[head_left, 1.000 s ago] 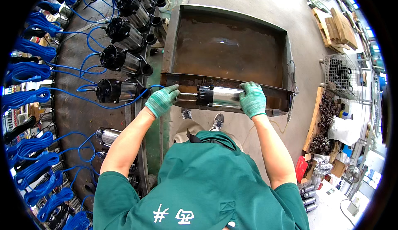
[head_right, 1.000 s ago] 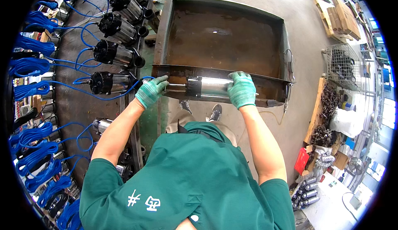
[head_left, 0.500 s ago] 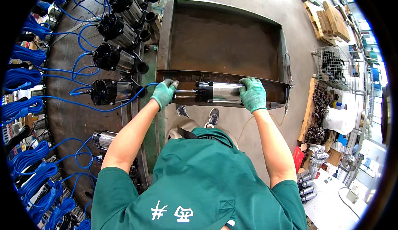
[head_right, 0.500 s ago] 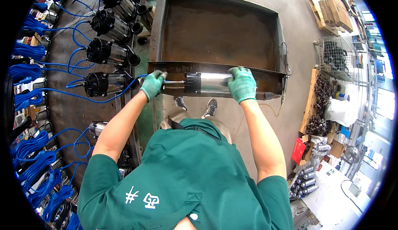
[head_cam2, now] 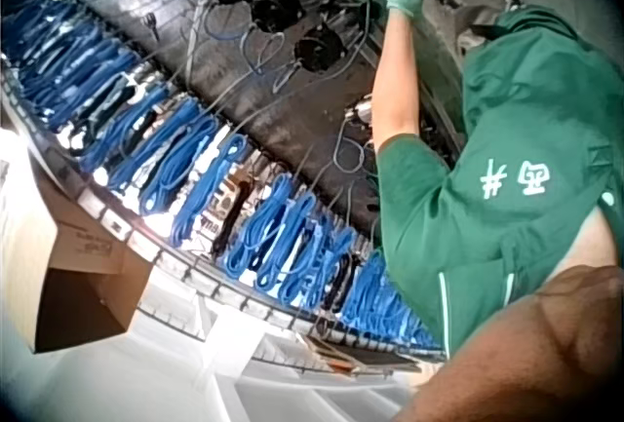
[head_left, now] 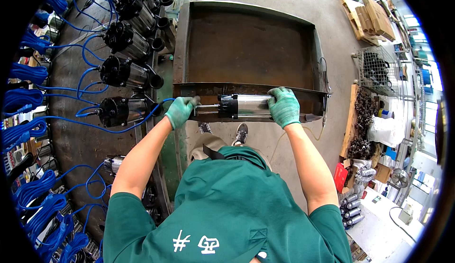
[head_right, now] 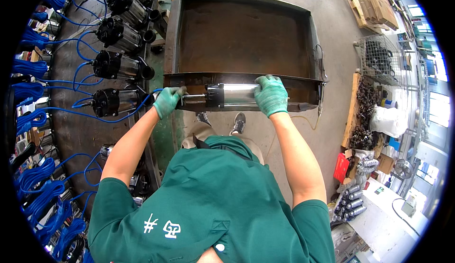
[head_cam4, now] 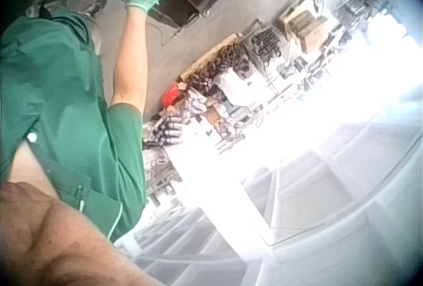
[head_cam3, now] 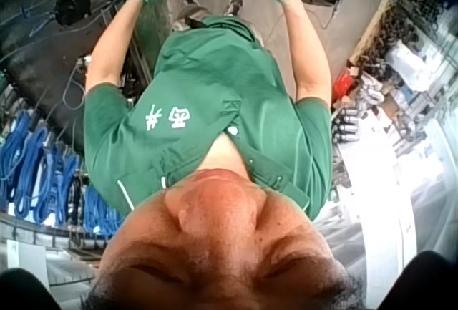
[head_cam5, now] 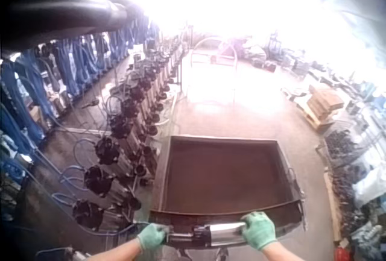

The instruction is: The person repeatedly picks up cylindrical pumps from a rack, connects a blue hose, and submerges them in a water-filled metal tray to test their operation. The person then removes the pumps, disconnects the hose, and returns them to the rack.

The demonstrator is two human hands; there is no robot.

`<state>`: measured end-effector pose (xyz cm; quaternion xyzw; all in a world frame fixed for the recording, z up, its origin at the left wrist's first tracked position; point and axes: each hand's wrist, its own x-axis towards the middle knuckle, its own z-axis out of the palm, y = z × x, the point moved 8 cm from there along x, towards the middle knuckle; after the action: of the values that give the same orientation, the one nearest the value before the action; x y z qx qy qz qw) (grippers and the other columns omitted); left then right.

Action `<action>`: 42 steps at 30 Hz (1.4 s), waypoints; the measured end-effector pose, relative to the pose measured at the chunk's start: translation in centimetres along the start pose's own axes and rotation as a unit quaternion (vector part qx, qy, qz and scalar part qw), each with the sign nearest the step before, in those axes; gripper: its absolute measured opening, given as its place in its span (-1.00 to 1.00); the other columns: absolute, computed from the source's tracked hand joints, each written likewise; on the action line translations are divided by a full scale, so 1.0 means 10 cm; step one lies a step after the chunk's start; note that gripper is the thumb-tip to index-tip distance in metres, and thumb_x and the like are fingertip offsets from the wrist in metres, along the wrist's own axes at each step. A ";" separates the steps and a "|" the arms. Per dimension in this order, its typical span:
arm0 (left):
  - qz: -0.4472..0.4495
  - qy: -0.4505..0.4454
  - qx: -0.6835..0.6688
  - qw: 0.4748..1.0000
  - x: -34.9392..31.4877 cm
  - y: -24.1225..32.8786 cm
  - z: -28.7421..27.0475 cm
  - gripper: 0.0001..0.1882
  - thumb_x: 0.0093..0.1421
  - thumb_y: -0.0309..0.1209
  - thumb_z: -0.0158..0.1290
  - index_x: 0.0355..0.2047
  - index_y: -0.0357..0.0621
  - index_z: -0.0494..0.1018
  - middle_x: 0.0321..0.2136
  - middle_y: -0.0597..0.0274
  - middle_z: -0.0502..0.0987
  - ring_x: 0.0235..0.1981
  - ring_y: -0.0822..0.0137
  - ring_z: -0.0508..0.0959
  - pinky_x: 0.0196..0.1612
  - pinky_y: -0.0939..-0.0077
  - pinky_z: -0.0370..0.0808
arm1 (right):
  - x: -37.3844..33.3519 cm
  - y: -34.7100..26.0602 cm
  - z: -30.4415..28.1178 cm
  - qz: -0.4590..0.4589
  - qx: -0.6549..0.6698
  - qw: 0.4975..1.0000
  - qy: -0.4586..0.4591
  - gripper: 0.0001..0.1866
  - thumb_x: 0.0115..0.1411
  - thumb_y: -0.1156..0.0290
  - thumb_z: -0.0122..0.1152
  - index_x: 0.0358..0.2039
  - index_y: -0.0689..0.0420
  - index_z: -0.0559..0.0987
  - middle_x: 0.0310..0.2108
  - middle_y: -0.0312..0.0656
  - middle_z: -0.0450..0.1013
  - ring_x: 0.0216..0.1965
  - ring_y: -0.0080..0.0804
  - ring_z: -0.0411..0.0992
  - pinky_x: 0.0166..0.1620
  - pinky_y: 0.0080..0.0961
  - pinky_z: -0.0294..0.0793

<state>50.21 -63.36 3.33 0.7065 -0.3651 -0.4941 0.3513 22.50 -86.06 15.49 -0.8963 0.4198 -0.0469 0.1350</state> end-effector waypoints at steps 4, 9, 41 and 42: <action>-0.223 -0.013 -0.167 0.960 0.05 -0.09 0.12 -0.47 0.52 0.03 -0.06 -0.14 -0.22 0.64 -0.64 0.30 0.52 -0.72 0.49 0.40 -0.63 0.55 0.31 | 0.00 0.02 0.00 0.002 -0.001 1.000 0.005 -0.80 0.15 0.36 0.25 -0.22 0.03 0.72 -0.13 -0.14 0.61 0.00 -0.08 0.51 0.09 -0.16 0.55; 0.166 0.089 0.139 0.972 -0.23 0.52 -0.04 -0.65 0.33 -0.26 0.22 0.02 -0.22 0.56 -0.22 0.17 0.62 -0.30 0.26 0.61 -0.19 0.37 0.58 | -0.01 0.01 -0.02 -0.002 0.010 1.000 0.020 -0.81 0.17 0.35 0.25 -0.23 0.03 0.72 -0.16 -0.12 0.61 -0.01 -0.07 0.52 0.08 -0.16 0.55; -0.276 0.010 -0.289 0.917 -0.14 -0.28 0.20 -0.46 0.41 0.08 0.10 -0.01 -0.20 0.57 -0.44 0.25 0.61 -0.56 0.32 0.59 -0.51 0.45 0.52 | 0.00 0.02 0.00 -0.007 0.008 1.000 0.013 -0.81 0.20 0.32 0.24 -0.23 0.06 0.72 -0.16 -0.14 0.61 -0.02 -0.07 0.52 0.07 -0.15 0.55; -0.149 0.059 -0.217 0.963 -0.13 -0.22 0.11 -0.47 0.39 0.06 0.13 0.02 -0.20 0.56 -0.34 0.20 0.62 -0.44 0.26 0.62 -0.38 0.43 0.56 | 0.01 0.00 -0.01 -0.006 0.007 1.000 0.010 -0.81 0.20 0.32 0.24 -0.23 0.06 0.72 -0.16 -0.14 0.61 -0.02 -0.07 0.52 0.07 -0.16 0.55</action>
<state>49.21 -61.36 1.69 0.6874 -0.1186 -0.5656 0.4399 22.55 -86.16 15.60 -0.8973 0.4154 -0.0594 0.1369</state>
